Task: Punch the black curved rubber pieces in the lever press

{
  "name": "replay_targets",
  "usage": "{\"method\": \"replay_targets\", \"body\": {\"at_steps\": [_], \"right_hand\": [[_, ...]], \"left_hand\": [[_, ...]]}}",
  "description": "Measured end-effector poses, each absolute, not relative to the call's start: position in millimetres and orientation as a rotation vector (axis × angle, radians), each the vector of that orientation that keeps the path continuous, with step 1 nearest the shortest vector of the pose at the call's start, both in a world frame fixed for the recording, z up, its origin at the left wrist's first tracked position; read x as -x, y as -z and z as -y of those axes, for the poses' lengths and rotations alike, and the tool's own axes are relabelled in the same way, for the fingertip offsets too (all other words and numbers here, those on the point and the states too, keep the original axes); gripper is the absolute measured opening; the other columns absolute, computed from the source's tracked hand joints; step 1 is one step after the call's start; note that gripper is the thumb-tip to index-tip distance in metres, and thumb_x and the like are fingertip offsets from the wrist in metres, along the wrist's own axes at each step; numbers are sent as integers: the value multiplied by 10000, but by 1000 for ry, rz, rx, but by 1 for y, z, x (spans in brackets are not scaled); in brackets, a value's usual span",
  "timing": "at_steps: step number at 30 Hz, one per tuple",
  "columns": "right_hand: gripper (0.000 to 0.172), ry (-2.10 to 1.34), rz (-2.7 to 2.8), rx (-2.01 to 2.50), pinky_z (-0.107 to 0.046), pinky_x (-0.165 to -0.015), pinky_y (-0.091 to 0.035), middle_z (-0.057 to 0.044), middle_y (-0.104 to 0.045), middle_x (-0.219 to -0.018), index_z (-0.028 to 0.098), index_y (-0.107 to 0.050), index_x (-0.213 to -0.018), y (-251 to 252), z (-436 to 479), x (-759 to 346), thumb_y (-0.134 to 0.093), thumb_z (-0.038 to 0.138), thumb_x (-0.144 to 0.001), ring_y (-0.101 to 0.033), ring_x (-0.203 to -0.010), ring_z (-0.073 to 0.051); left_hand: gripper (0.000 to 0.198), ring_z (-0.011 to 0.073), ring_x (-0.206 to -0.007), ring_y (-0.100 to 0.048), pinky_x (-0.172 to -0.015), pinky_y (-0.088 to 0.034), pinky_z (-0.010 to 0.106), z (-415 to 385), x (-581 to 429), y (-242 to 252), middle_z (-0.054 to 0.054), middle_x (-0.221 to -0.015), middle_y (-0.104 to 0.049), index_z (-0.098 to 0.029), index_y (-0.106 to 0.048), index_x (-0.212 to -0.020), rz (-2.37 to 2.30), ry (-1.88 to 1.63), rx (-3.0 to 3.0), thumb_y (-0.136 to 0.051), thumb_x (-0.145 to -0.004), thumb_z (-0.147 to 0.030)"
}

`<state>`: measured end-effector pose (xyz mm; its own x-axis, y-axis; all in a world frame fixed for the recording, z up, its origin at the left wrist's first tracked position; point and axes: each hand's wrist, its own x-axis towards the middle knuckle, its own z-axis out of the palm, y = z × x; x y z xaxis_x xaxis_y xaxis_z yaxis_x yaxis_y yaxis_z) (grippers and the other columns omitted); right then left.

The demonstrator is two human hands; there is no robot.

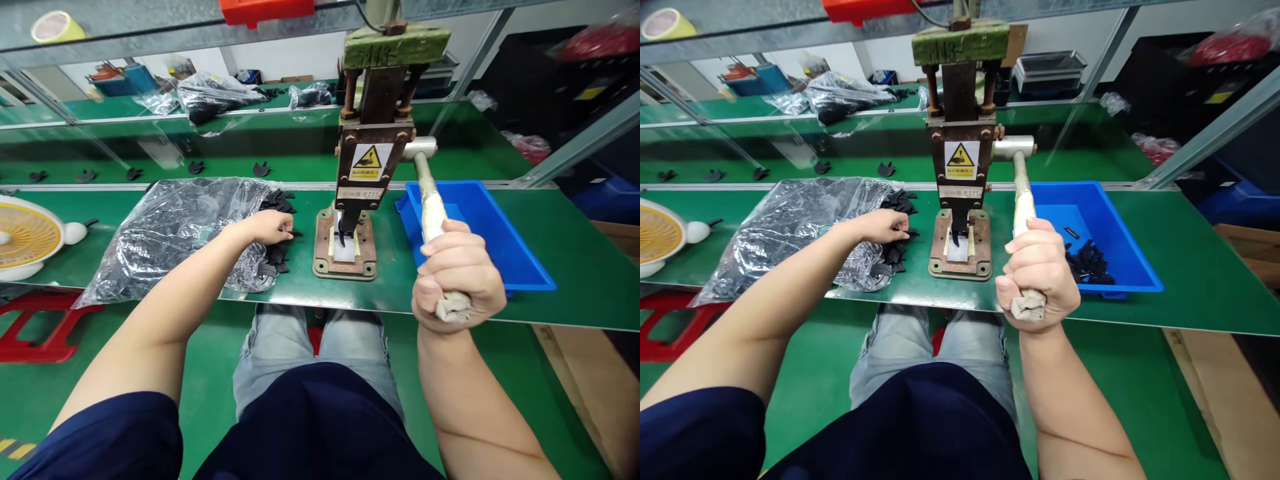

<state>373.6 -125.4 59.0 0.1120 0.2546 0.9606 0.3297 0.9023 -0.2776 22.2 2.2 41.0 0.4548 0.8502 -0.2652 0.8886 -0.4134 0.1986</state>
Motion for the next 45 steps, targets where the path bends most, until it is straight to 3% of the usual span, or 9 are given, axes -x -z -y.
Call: {"method": "replay_targets", "body": {"at_steps": [4, 7, 13, 20, 30, 41, 45], "right_hand": [[366, 53, 1465, 492, -565, -1053, -598, 67, -584, -662, 255, -497, -701, -60, 127, -373, -740, 407, -929, -698, -787, -153], [367, 49, 1446, 497, -565, -1043, -598, 65, -571, -643, 254, -488, -688, -61, 126, -372, -744, 394, -910, -694, -766, -160], [361, 53, 1430, 490, -575, -1018, -581, 60, -561, -623, 247, -490, -688, -60, 125, -371, -765, 383, -879, -691, -742, -173], [364, 60, 1453, 520, -603, -1013, -581, 63, -547, -630, 247, -480, -697, -62, 127, -372, -747, 397, -893, -683, -744, -178], [376, 53, 1437, 489, -577, -1023, -564, 61, -546, -636, 228, -460, -681, -61, 126, -370, -744, 366, -885, -678, -755, -166], [419, 54, 1405, 520, -552, -1010, -560, 62, -518, -620, 235, -455, -653, -61, 127, -368, -738, 420, -901, -656, -748, -163], [405, 54, 1471, 549, -579, -988, -583, 55, -534, -617, 252, -492, -649, -60, 128, -375, -746, 445, -899, -675, -738, -185]], "left_hand": [[229, 186, -655, -680, -649, -455, 290, 11, -36, -40, 31, -780, -748, -230, -548, -1003, -1587, -235, -2024, -662, -1015, -428], [230, 161, -520, -654, -572, -473, 260, 21, -62, -30, -11, -636, -698, -238, -469, -1021, -1493, -469, -1631, -607, -1086, -411], [255, 114, -537, -684, -564, -539, 207, 25, -105, -18, -12, -630, -694, -178, -540, -956, -1222, -613, -1341, -774, -1010, -265], [250, 87, -497, -638, -504, -511, 174, 17, -117, -12, -21, -608, -665, -153, -601, -891, -1262, -693, -1334, -820, -969, -243], [356, 111, -533, -676, -530, -575, 204, 14, -117, -3, -29, -632, -643, -175, -556, -859, -1272, -691, -1303, -894, -898, -278], [439, 67, -432, -546, -455, -487, 177, 3, -126, -1, -42, -542, -569, -181, -528, -728, -1323, -528, -1301, -863, -924, -385], [446, 74, -476, -596, -518, -557, 195, 2, -113, 3, -43, -586, -598, -174, -560, -800, -1162, -555, -1209, -921, -861, -429]]}}
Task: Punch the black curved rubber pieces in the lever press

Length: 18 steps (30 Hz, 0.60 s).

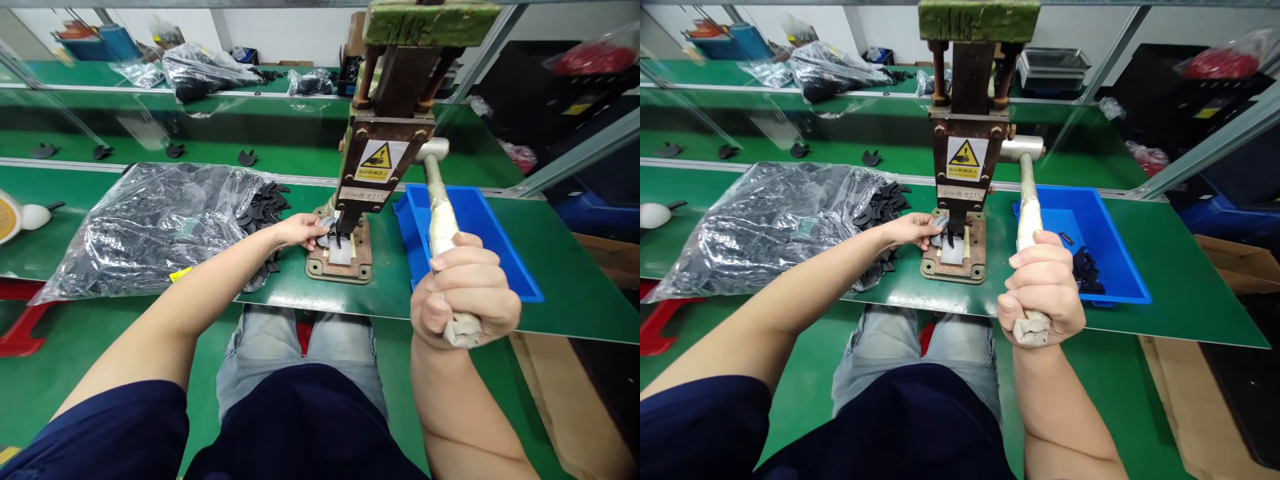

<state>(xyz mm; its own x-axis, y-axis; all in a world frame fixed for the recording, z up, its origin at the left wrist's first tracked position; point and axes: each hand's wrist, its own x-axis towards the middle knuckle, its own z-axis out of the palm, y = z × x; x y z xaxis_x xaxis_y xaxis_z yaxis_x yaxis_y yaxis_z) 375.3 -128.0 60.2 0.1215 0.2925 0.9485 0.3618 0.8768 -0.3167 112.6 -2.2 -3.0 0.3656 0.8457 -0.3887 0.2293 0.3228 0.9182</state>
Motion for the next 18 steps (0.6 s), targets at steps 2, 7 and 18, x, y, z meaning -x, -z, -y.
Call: {"method": "replay_targets", "body": {"at_steps": [2, 7, 18], "right_hand": [[399, 58, 1492, 544, -583, -970, -590, 54, -531, -611, 260, -508, -647, -59, 127, -378, -743, 464, -897, -672, -727, -188], [432, 91, 1447, 516, -562, -969, -592, 53, -516, -594, 255, -480, -626, -57, 124, -377, -739, 468, -897, -648, -702, -178], [497, 127, 1336, 461, -498, -914, -608, 56, -451, -526, 255, -418, -578, -54, 114, -371, -752, 489, -860, -597, -618, -150]], "left_hand": [[461, 77, -509, -624, -540, -574, 193, 3, -105, 4, -36, -614, -619, -170, -569, -822, -1123, -611, -1193, -935, -841, -449], [422, 78, -566, -661, -523, -532, 163, 2, -102, 7, -5, -691, -673, -144, -632, -858, -1094, -625, -1271, -933, -845, -440], [416, 50, -415, -491, -424, -406, 167, -1, -111, 7, -46, -541, -555, -172, -572, -742, -1175, -555, -1299, -881, -906, -396]]}}
